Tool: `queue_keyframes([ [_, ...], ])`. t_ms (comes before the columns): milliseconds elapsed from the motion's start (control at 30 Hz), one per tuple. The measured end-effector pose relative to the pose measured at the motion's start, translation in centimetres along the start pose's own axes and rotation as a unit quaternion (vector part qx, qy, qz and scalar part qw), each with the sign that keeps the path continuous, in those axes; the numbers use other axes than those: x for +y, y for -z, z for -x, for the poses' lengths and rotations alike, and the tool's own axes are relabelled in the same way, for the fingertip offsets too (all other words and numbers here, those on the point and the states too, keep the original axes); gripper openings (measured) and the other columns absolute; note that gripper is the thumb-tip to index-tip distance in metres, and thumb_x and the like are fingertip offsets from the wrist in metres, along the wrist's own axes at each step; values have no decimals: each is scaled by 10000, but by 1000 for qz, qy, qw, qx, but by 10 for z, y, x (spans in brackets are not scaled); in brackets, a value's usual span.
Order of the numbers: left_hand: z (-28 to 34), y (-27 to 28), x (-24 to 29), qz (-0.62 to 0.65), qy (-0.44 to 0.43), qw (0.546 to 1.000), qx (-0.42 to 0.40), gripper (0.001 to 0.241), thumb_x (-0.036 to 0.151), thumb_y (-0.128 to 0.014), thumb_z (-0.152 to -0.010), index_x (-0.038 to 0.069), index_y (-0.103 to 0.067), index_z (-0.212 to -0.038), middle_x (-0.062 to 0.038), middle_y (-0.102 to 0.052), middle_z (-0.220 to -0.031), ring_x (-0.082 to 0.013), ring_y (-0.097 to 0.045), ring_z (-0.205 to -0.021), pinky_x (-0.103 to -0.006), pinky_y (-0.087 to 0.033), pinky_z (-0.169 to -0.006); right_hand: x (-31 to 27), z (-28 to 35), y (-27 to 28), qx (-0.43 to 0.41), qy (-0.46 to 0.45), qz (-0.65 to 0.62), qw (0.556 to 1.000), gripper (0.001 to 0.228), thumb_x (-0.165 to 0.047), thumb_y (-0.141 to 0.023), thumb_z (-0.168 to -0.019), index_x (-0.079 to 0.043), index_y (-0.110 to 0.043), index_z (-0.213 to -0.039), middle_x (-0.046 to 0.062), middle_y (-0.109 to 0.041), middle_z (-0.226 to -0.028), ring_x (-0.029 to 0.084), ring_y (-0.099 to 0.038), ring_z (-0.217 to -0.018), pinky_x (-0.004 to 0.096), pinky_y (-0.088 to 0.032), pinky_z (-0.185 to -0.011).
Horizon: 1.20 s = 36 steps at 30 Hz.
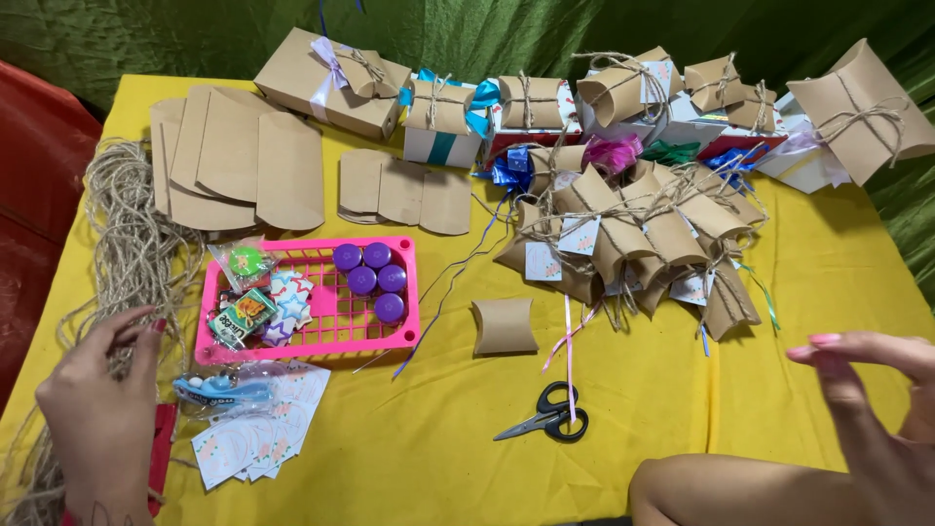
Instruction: The person assembles small cylindrical paper gift boxes by folding the ends, inserting small items, and tying them with twine. They attach small paper tags to the twine and place the finished boxes on the table.
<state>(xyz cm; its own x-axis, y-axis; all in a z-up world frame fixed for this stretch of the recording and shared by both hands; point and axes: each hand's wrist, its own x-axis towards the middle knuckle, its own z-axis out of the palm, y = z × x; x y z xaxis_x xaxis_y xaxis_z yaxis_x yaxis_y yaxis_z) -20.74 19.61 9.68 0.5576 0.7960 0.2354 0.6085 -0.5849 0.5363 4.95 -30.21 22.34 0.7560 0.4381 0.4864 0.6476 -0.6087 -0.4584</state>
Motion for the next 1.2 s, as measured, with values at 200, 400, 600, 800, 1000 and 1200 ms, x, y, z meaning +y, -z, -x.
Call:
queue_keyframes([
  [200,11,8,28,72,-199,964,159,216,-178,-701,-1161,-223,-659,-1368,-335,-713,-1254,-388,-698,-1105,-493,-566,-1046,-84,-43,-62,-133,239,-47,961,131,-109,-695,-917,-71,-694,-1043,23,-771,-960,151,-742,-857,316,-567,-841],
  [400,85,-39,48,265,-133,955,-34,121,99,-695,-957,105,-691,-1078,-67,-744,-1066,-129,-716,-876,-241,-559,-814,-128,-45,-184,-479,298,-252,786,398,-459,-528,-1006,-121,-582,-1209,67,-681,-1083,254,-674,-966,391,-504,-865],
  [600,95,-6,114,185,-371,909,48,198,55,-657,-926,129,-727,-1096,21,-788,-1033,-59,-688,-684,-200,-492,-634,-90,-40,-248,-545,-76,-695,463,735,-12,-642,-876,-83,-384,-1561,102,-539,-1388,139,-549,-1068,267,-529,-910],
  [800,75,6,92,145,-304,941,41,194,62,-756,-883,92,-772,-1074,-36,-789,-1002,-104,-731,-811,-251,-537,-770,-44,-109,-135,-165,-165,-850,472,140,-100,-541,-974,-123,-550,-836,-28,-463,-689,111,-441,-712,216,-402,-713],
  [1000,53,0,54,176,-303,936,-40,291,64,-708,-878,103,-747,-1164,-26,-797,-1068,-103,-770,-904,-249,-601,-879,54,-101,-61,136,-151,-721,662,325,-282,-473,-1128,-224,-505,-810,-105,-310,-630,62,-270,-623,233,-238,-625],
  [1200,35,-14,-3,219,-184,949,-134,397,-76,-601,-909,87,-713,-1253,-93,-814,-1048,-160,-810,-852,-249,-675,-855,210,-53,-16,245,-65,-653,713,270,-226,-540,-1102,-213,-387,-879,-89,-229,-769,71,-215,-732,250,-205,-739],
])
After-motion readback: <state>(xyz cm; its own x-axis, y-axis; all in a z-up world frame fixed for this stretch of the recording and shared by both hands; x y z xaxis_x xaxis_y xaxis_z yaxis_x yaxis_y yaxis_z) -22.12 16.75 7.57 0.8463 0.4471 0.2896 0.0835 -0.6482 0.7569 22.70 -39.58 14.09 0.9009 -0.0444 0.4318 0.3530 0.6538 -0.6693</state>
